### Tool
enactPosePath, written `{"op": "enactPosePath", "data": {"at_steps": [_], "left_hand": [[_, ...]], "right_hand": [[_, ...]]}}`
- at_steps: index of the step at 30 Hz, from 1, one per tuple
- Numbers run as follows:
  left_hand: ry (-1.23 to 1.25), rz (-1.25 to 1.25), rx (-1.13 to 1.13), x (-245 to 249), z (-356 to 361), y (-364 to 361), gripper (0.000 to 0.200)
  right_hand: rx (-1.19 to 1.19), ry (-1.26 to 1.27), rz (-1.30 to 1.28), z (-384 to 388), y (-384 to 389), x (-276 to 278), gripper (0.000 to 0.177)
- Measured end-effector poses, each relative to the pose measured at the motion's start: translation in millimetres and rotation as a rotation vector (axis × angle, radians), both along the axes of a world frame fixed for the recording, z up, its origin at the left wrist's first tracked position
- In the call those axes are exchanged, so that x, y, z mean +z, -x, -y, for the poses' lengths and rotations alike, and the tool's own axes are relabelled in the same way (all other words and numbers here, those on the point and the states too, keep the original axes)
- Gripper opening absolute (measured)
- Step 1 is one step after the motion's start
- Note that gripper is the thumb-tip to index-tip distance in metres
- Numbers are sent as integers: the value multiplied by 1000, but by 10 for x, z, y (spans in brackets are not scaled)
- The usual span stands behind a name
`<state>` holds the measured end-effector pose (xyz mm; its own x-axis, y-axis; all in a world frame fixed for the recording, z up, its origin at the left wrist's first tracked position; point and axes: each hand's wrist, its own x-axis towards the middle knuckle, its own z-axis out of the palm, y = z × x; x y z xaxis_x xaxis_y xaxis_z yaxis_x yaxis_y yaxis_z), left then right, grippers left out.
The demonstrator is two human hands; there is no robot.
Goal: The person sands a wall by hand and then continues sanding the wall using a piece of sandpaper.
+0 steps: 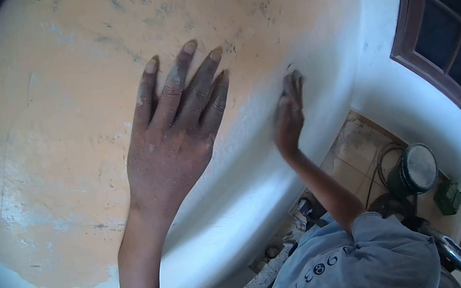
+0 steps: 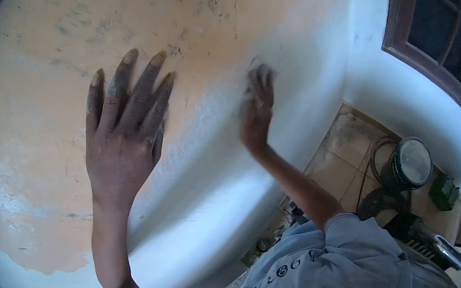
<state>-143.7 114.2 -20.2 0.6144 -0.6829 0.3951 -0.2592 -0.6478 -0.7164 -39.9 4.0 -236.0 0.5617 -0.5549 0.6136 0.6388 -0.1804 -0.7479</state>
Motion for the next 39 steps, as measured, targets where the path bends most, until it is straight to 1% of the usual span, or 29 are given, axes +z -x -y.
{"op": "enactPosePath", "data": {"at_steps": [3, 4, 5, 6, 9, 11, 12, 14, 16, 17, 19, 20, 23, 25, 26, 27, 28, 29, 31, 33, 35, 38, 39], "left_hand": [[15, -7, -7, 9, -2, 18, 35], [18, -8, -10, 7, -8, 19, 34], [20, -8, -16, 9, -11, 12, 34], [27, -12, -23, 12, -9, 6, 34], [49, -19, -40, 15, -30, -1, 33], [72, -20, -49, 0, -43, 23, 33], [59, -13, -43, 9, -50, 26, 33], [47, -7, -35, 5, -34, 24, 32], [46, -5, -38, 13, -21, 14, 32], [44, -6, -35, 19, -25, 23, 32], [38, -12, -36, 23, -39, 27, 31], [35, -14, -37, 19, -35, 26, 31], [41, -15, -40, 28, -20, 9, 32], [60, -23, -48, 26, -18, 42, 32], [74, -28, -51, 26, -15, 44, 32], [59, -21, -46, 27, -20, 37, 33], [49, -21, -42, 12, -22, 10, 33], [38, -16, -39, 9, 1, -6, 33], [36, -15, -35, 11, -4, 1, 34], [31, -19, -28, 21, 1, 11, 34], [31, -26, -28, 27, 21, 10, 34], [43, -26, -19, 22, 45, 9, 34], [42, -22, -19, 19, 48, 4, 34]], "right_hand": [[70, 285, 115, -498, 473, -66, 46], [121, 361, 193, -653, 645, -79, 42], [172, 539, 287, -711, 798, -80, 33], [291, 737, 475, -638, 878, -8, 29], [93, 873, 722, -438, 430, -143, 33], [-20, 702, 469, -116, 96, -312, 35], [-21, 451, 318, -13, 4, -237, 37], [-10, 212, 117, 12, 18, -164, 40], [17, 226, 35, -305, 212, -110, 42], [113, 251, 146, -500, 404, -129, 41], [174, 596, 372, -720, 766, -80, 30], [283, 750, 480, -630, 896, 50, 27], [157, 793, 627, -443, 443, -142, 29], [-38, 624, 457, -107, -40, -358, 30], [-83, 423, 288, 58, -164, -284, 35], [-104, 210, 130, 223, -290, -211, 40], [3, 19, -28, 294, -363, -151, 43], [-12, 59, 22, 254, -299, -125, 42], [-43, 132, 131, -138, 27, -32, 41], [37, 321, 213, -556, 447, -162, 34], [305, 802, 443, -551, 795, -52, 28], [298, 917, 604, -325, 462, -141, 26], [114, 797, 585, -214, 246, -187, 27]]}}
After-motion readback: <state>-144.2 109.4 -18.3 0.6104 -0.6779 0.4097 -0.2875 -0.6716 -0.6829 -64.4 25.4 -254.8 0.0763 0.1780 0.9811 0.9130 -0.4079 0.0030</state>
